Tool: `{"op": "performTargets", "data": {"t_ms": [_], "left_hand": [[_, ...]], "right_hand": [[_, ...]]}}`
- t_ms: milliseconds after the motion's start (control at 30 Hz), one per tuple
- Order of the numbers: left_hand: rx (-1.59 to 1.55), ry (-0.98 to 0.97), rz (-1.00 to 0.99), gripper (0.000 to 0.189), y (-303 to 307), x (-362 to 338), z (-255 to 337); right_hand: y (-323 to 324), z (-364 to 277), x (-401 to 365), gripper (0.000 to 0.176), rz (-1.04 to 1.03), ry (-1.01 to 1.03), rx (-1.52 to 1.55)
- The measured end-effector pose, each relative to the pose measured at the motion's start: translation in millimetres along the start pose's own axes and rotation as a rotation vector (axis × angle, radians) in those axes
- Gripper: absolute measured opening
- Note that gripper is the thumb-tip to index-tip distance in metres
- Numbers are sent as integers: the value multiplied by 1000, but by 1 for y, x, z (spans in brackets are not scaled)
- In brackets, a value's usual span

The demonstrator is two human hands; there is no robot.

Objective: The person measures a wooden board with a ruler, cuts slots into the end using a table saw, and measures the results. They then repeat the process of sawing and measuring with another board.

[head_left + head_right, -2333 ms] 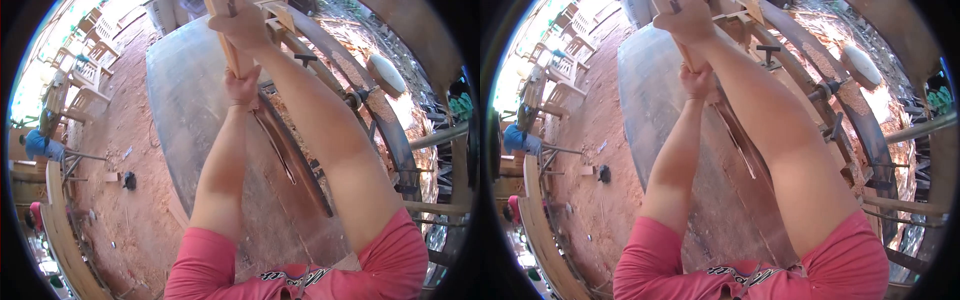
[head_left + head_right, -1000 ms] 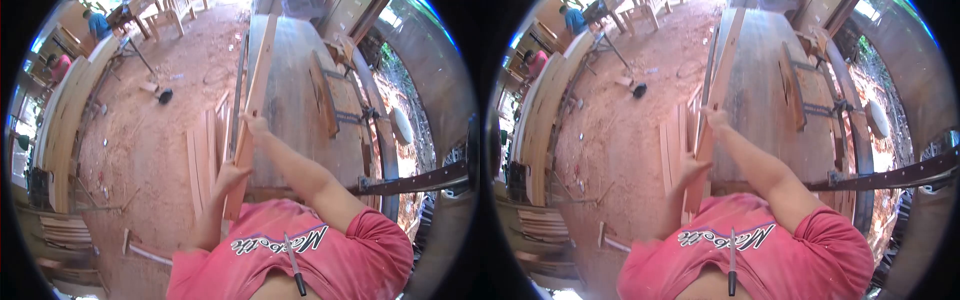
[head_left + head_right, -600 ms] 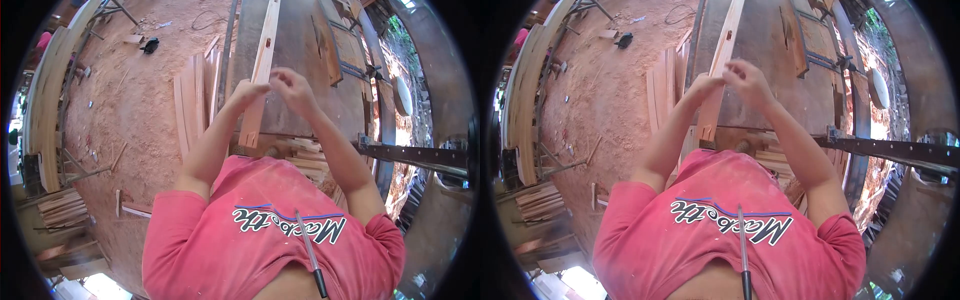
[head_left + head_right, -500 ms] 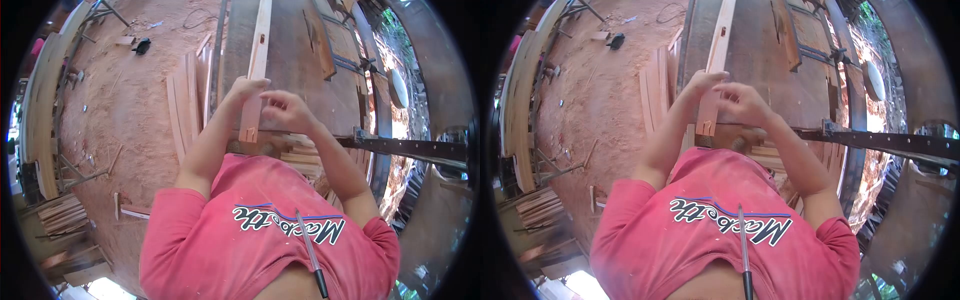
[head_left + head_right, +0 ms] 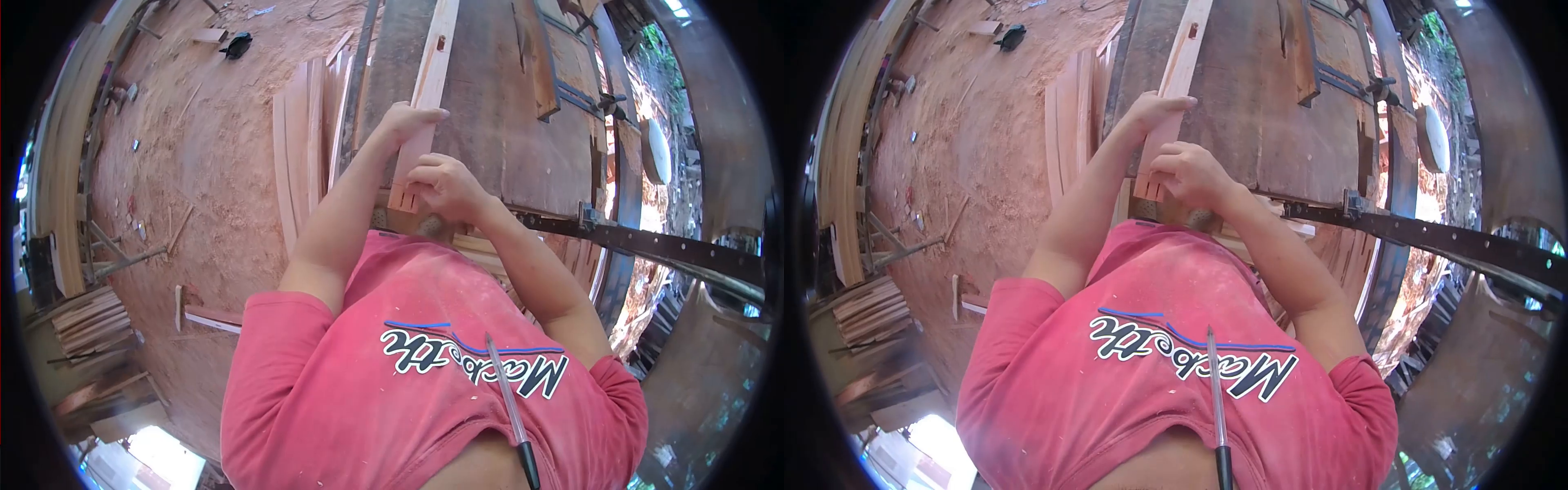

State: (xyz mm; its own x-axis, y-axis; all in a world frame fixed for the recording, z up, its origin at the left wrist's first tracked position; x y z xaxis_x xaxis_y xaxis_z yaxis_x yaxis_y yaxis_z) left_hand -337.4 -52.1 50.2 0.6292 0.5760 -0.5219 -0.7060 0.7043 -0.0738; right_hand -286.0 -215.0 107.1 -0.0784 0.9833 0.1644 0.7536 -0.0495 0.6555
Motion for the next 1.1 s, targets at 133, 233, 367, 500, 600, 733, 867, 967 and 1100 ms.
{"op": "performTargets", "data": {"t_ms": [133, 233, 367, 500, 600, 733, 867, 967, 1100], "left_hand": [[-13, 2, 3, 58, 4, -3, 5], [-3, -11, -38, 58, 5, -2, 5], [121, -19, 38, 47, 5, 6, -3], [-116, -71, -18, 40, 4, 6, -16], [-121, -97, -54, 40, 11, 18, -19], [-46, -5, -81, 41, 11, 14, -2], [-19, -8, -36, 42, 19, 34, -19], [-26, 7, -56, 43, 12, 22, -8], [-66, -49, -91, 47, 18, 38, -26]], "right_hand": [[-16, 19, 5, 5, 646, -694, 713], [8, 56, -2, 6, 1006, -694, 1172], [36, 52, -71, 8, 224, -678, 919], [56, 27, -143, 38, -385, -625, -99], [155, -44, -148, 28, 4, -720, 318], [262, -118, -225, 21, 1109, 117, 235], [360, -155, -277, 26, 1964, -244, -468], [400, -112, -309, 37, 1773, -878, -1087], [434, -55, -351, 47, 1598, -939, -1597]]}}
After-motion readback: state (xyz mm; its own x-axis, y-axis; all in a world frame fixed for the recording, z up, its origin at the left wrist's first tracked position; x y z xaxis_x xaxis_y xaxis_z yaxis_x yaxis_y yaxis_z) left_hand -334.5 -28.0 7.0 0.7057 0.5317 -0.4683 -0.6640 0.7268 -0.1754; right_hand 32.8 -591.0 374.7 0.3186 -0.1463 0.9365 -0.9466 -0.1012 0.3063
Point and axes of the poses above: each hand's wrist, its own x-axis towards the middle knuckle, its own y-axis out of the back of the hand, z = x × y, the point moved 1 cm from there along x, towards the middle knuckle, and after that the axes turned 2 degrees about -x, right-handed, at the moved point
